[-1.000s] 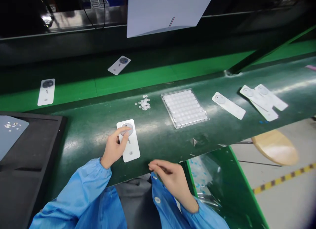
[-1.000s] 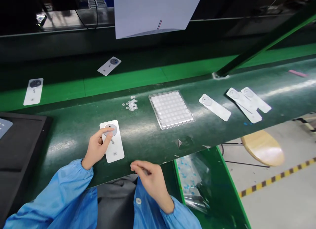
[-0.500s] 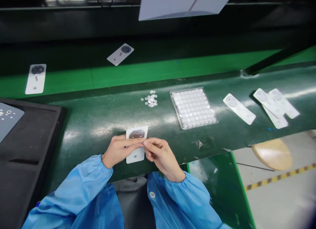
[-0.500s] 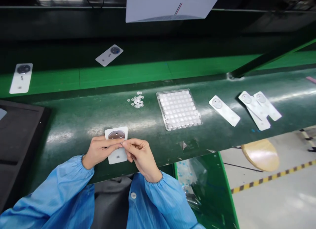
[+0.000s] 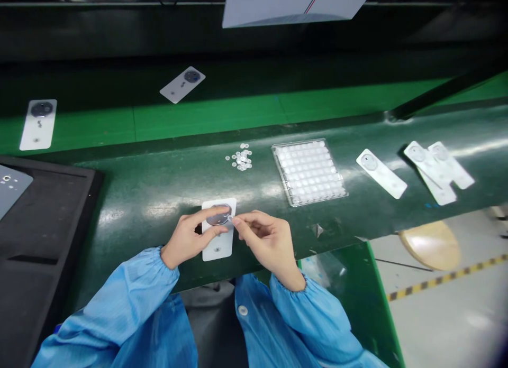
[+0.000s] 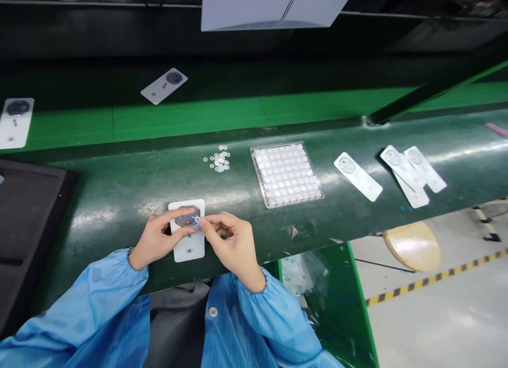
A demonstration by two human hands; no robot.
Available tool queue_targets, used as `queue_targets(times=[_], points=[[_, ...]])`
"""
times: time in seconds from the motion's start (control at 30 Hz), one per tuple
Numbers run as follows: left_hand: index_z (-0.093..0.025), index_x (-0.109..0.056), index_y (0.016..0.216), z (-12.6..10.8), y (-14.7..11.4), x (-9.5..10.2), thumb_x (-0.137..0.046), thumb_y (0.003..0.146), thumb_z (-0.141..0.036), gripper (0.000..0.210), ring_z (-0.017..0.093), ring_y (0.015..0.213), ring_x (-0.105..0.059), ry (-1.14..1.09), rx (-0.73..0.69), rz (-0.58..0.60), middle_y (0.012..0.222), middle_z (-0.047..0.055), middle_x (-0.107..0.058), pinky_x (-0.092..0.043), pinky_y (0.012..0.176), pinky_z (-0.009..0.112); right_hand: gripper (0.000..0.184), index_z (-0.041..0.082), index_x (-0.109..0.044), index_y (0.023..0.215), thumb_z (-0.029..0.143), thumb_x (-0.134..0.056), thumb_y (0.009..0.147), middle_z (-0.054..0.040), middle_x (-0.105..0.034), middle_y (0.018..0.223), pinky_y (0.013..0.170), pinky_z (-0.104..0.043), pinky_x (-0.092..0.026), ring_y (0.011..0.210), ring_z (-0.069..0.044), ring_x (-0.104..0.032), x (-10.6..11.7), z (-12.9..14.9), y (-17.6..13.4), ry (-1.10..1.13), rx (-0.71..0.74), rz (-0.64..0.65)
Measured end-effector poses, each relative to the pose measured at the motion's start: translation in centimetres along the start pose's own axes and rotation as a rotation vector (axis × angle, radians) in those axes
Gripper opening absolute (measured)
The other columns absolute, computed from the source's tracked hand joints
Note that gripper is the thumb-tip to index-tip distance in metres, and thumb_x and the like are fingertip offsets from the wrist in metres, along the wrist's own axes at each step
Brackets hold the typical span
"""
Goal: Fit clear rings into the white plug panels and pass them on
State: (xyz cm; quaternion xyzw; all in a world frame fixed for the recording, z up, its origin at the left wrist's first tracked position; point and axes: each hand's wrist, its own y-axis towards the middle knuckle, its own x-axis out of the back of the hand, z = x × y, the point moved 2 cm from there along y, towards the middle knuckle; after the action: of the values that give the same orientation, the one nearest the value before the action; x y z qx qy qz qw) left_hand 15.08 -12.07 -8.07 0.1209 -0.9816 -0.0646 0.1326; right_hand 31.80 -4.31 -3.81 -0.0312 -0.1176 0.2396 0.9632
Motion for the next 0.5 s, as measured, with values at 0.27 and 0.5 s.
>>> queue_targets(times=[0.27,0.5], points=[[-0.027,-0.042,0.157,1.0,-0.8,-0.5,-0.081,0.082,-0.035,0.084,0.018,0.064,-0.07,-0.221,0.283,0.007,0.082,0.003,-0.076,-0.058,0.058,0.026,0.023,0.017,-0.078,0.08,0.038,-0.074,0.086,-0.004,-0.071,0.07,0.051,-0.024,-0.05,0.056,-0.014,-0.064,-1.2,-1.5,0.1,-0.033,0.026,-0.079],[-0.026,-0.003,0.166,0.5,-0.7,-0.2,-0.083,0.079,-0.029,0.118,0.017,0.059,-0.067,-0.26,0.344,0.021,0.076,0.001,-0.075,-0.057,0.057,0.026,0.023,0.017,-0.077,0.08,0.039,-0.075,0.086,-0.0033,-0.071,0.064,0.05,-0.024,-0.049,0.054,-0.014,-0.062,-1.7,-1.4,-0.1,-0.049,-0.006,-0.11]])
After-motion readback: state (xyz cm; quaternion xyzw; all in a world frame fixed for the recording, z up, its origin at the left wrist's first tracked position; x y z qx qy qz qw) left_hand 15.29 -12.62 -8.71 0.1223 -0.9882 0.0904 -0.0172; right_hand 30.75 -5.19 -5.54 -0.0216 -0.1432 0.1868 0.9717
